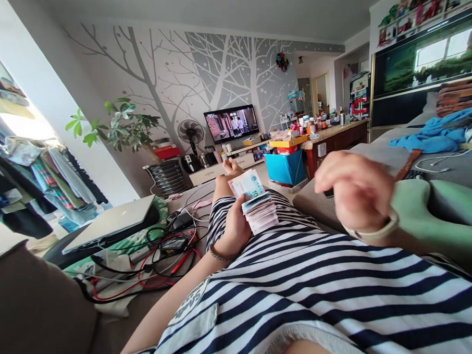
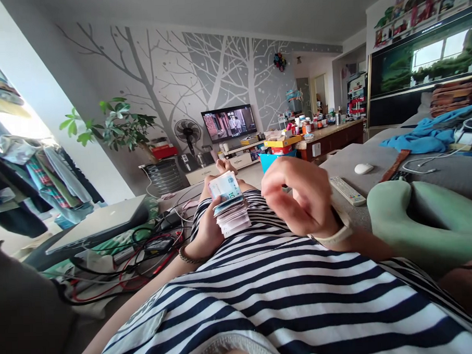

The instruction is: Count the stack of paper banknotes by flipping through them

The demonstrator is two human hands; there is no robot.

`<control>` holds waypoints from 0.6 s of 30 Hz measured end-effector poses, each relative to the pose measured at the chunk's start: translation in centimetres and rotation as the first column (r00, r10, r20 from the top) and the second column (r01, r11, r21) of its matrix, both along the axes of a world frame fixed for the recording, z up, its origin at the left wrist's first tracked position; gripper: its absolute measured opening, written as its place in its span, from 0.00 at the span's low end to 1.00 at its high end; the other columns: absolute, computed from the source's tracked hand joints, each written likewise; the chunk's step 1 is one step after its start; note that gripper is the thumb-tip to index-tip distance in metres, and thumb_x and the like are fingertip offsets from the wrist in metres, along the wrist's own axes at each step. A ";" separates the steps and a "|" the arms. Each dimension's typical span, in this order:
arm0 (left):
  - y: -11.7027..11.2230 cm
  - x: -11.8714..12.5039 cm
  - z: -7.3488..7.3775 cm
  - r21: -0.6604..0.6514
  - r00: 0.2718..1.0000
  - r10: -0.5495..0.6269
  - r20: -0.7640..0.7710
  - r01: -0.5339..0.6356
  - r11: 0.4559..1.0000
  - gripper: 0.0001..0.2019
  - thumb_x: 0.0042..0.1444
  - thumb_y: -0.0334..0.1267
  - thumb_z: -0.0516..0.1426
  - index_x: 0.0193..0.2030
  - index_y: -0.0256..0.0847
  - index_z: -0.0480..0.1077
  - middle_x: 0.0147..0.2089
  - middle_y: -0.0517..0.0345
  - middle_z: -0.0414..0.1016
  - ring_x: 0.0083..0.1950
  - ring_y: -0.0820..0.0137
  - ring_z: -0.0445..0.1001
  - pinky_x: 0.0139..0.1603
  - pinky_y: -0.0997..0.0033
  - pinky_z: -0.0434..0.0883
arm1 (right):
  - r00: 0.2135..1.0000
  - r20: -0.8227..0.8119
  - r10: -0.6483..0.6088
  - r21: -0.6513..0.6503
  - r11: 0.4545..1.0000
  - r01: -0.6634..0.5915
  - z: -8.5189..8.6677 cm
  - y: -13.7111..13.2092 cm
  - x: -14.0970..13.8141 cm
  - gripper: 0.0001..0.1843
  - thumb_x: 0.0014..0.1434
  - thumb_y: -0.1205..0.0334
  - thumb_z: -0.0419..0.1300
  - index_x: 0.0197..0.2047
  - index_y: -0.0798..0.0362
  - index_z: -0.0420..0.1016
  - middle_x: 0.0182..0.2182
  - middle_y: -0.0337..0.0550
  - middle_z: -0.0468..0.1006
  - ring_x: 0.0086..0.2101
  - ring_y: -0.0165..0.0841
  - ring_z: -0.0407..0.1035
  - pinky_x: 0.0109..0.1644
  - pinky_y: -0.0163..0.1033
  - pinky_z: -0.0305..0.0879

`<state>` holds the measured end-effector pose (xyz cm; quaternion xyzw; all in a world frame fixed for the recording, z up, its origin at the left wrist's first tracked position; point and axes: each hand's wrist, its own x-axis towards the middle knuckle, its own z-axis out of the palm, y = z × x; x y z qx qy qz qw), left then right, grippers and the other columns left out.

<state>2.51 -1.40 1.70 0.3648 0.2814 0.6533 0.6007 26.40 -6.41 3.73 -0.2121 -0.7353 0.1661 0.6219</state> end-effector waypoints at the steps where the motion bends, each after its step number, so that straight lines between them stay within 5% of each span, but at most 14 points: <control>1: 0.1 0.2 0.1 0.012 1.000 0.004 0.002 -0.004 1.000 0.09 0.54 0.37 0.57 0.38 0.35 0.74 0.34 0.52 0.78 0.40 0.61 0.78 0.46 0.61 0.73 | 0.998 -0.040 -0.055 0.038 0.998 0.056 0.6 0.8 -1.0 0.23 0.60 0.39 0.53 0.31 0.51 0.72 0.29 0.48 0.73 0.33 0.38 0.69 0.35 0.45 0.63; 5: 0.4 0.5 0.4 0.031 1.000 -0.003 -0.006 0.003 1.000 0.08 0.54 0.37 0.57 0.36 0.35 0.74 0.30 0.54 0.77 0.37 0.63 0.77 0.44 0.63 0.73 | 0.997 0.047 -0.055 -0.033 0.998 0.056 1.4 6.4 -4.5 0.23 0.60 0.40 0.54 0.28 0.53 0.66 0.23 0.41 0.69 0.26 0.31 0.63 0.32 0.38 0.59; 9: 0.6 -0.3 0.1 0.060 0.998 0.037 -0.048 -0.034 0.998 0.05 0.51 0.36 0.60 0.30 0.36 0.73 0.26 0.59 0.75 0.27 0.71 0.73 0.35 0.71 0.71 | 0.999 0.053 -0.006 -0.247 0.969 0.019 -0.6 11.1 -6.8 0.24 0.58 0.39 0.55 0.27 0.54 0.65 0.21 0.37 0.68 0.25 0.29 0.61 0.30 0.35 0.56; 18: 1.0 -1.9 -0.8 0.090 0.990 0.075 -0.120 -0.064 0.994 0.06 0.46 0.35 0.63 0.31 0.35 0.74 0.29 0.58 0.76 0.28 0.72 0.72 0.34 0.72 0.67 | 0.996 0.077 0.049 -0.194 0.980 -0.033 -2.3 10.6 -9.8 0.22 0.59 0.45 0.56 0.24 0.54 0.64 0.21 0.36 0.65 0.25 0.28 0.58 0.30 0.34 0.53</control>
